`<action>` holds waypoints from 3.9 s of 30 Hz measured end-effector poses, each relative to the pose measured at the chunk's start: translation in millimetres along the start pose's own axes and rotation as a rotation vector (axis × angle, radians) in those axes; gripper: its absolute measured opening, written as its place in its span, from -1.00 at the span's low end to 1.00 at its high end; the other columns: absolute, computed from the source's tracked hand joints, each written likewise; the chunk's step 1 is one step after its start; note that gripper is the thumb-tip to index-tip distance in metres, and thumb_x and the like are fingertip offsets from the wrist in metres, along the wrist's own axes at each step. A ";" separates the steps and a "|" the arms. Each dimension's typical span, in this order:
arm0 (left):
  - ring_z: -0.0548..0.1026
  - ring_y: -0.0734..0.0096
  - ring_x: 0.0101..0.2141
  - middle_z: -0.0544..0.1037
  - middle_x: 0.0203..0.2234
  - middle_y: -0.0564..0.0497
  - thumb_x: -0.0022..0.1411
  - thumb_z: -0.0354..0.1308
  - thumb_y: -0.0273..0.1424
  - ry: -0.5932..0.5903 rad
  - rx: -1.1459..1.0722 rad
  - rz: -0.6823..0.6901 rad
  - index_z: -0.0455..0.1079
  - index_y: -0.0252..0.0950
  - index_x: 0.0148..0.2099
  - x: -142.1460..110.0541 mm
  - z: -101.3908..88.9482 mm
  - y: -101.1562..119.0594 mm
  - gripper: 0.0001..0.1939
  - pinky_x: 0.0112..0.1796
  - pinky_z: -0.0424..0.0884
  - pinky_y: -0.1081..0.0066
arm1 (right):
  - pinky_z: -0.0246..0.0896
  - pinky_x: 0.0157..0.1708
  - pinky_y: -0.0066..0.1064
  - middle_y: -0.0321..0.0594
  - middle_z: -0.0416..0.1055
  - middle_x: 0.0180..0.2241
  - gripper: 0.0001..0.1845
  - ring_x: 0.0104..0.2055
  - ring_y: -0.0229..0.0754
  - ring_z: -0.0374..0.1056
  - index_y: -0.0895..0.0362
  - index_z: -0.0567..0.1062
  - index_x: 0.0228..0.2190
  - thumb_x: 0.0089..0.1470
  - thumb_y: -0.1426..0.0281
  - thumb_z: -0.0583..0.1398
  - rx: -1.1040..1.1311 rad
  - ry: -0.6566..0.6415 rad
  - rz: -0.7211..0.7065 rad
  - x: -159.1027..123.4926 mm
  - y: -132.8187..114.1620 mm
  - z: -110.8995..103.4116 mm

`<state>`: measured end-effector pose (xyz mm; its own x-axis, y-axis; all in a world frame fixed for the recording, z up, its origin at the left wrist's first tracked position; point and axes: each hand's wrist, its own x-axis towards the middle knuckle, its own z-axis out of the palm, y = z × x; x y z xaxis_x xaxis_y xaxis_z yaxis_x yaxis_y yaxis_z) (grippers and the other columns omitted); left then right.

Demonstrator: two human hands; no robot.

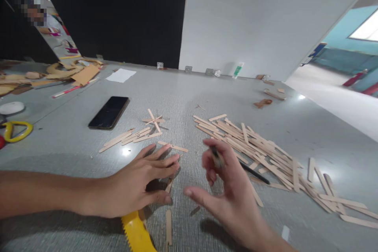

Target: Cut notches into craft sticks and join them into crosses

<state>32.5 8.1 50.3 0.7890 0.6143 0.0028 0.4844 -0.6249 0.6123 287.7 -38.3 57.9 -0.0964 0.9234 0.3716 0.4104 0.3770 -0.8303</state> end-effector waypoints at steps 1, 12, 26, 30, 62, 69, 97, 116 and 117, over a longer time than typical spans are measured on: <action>-0.18 -0.14 0.50 0.09 0.49 -0.03 0.45 0.13 0.05 -0.019 0.002 0.005 0.31 -0.11 0.42 -0.1 -2.2 -1.7 -0.37 0.40 -0.20 -0.33 | 0.20 -0.54 -0.42 -0.39 0.33 -0.45 -0.65 -0.50 -0.25 0.21 -0.07 0.52 -0.12 0.12 0.19 0.46 -0.074 0.019 -0.024 -0.1 -2.4 -2.7; -0.50 -0.26 0.46 -0.28 0.55 -0.03 0.30 0.26 0.14 -0.220 0.020 0.110 0.33 0.15 0.39 9.6 -30.4 -14.5 -0.32 0.34 -0.39 -0.38 | 0.20 -0.68 -0.53 -0.34 0.45 -0.62 -0.58 -0.66 -0.31 0.31 0.04 0.56 -0.28 0.41 0.01 0.12 0.077 -0.316 0.353 5.2 -25.2 -4.0; -0.31 -0.23 0.48 -0.09 0.53 0.12 0.18 0.45 -0.01 -0.153 -0.006 0.109 0.53 0.22 0.20 13.3 -28.3 -14.9 -0.47 0.36 -0.30 -0.38 | 0.22 -0.51 -0.43 -0.39 0.45 -0.61 -0.49 -0.59 -0.30 0.36 0.03 0.41 -0.50 0.50 0.15 0.02 -0.166 -0.421 0.215 -2.8 -13.8 30.2; -0.28 -0.23 0.49 -0.03 0.52 0.16 0.15 0.48 -0.04 -0.117 -0.048 0.126 0.56 0.23 0.17 12.9 -25.6 -17.3 -0.48 0.36 -0.29 -0.39 | 0.25 -0.44 -0.41 -0.39 0.47 -0.58 -0.51 -0.54 -0.29 0.41 0.02 0.42 -0.48 0.51 0.17 0.02 -0.169 -0.406 0.192 -3.5 -9.3 33.3; -0.30 -0.21 0.48 -0.05 0.52 0.11 0.15 0.50 -0.12 -0.132 -0.039 0.140 0.49 0.16 0.26 14.1 -27.9 -17.9 -0.36 0.38 -0.29 -0.34 | 0.07 -0.54 -0.38 -0.43 0.28 -0.56 -0.74 -0.61 -0.31 0.18 0.01 0.30 -0.35 0.46 0.44 0.05 -0.402 -0.389 -0.212 -12.9 5.9 35.1; -0.29 -0.18 0.48 -0.03 0.51 0.19 0.10 0.52 -0.09 -0.115 -0.104 0.121 0.57 0.19 0.16 12.7 -26.4 -20.4 -0.44 0.38 -0.31 -0.32 | 0.11 -0.59 -0.41 -0.43 0.30 -0.68 -0.51 -0.67 -0.32 0.24 0.03 0.36 -0.48 0.53 0.24 -0.03 -0.223 -0.445 0.050 -2.2 -4.4 35.0; 0.38 0.03 0.21 0.52 0.17 -0.07 0.35 0.33 -0.45 0.069 -0.053 0.105 0.64 -0.20 -0.11 5.4 -23.9 -17.7 -0.91 0.21 0.29 0.06 | 0.25 -0.64 -0.48 -0.31 0.48 -0.61 -0.75 -0.62 -0.26 0.38 0.12 0.64 -0.25 0.30 0.19 0.29 -0.066 -0.164 0.174 -6.0 -5.7 25.3; 0.37 0.58 -0.59 0.46 -0.64 0.13 0.45 0.15 -0.43 -0.167 -0.352 -0.001 0.39 -0.31 -0.45 10.9 -28.2 -11.6 -0.65 -0.52 0.19 0.54 | 0.43 -0.42 -0.28 -0.14 0.56 -0.40 -0.76 -0.36 -0.12 0.53 0.19 0.45 -0.31 0.41 0.62 0.09 -0.562 -0.377 -0.753 -27.5 -10.2 28.7; 0.36 0.58 -0.60 0.45 -0.64 0.14 0.44 0.16 -0.44 -0.161 -0.355 0.003 0.39 -0.31 -0.46 11.3 -27.5 -12.1 -0.66 -0.51 0.20 0.54 | 0.41 -0.43 -0.28 -0.16 0.53 -0.41 -0.75 -0.38 -0.14 0.51 0.18 0.45 -0.31 0.40 0.62 0.08 -0.567 -0.384 -0.745 -27.9 -8.7 28.7</action>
<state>25.2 36.0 64.7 0.8532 0.5116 -0.1021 0.3433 -0.4032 0.8483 260.8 -65.2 42.8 -0.7477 0.4658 0.4732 0.4876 0.8689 -0.0849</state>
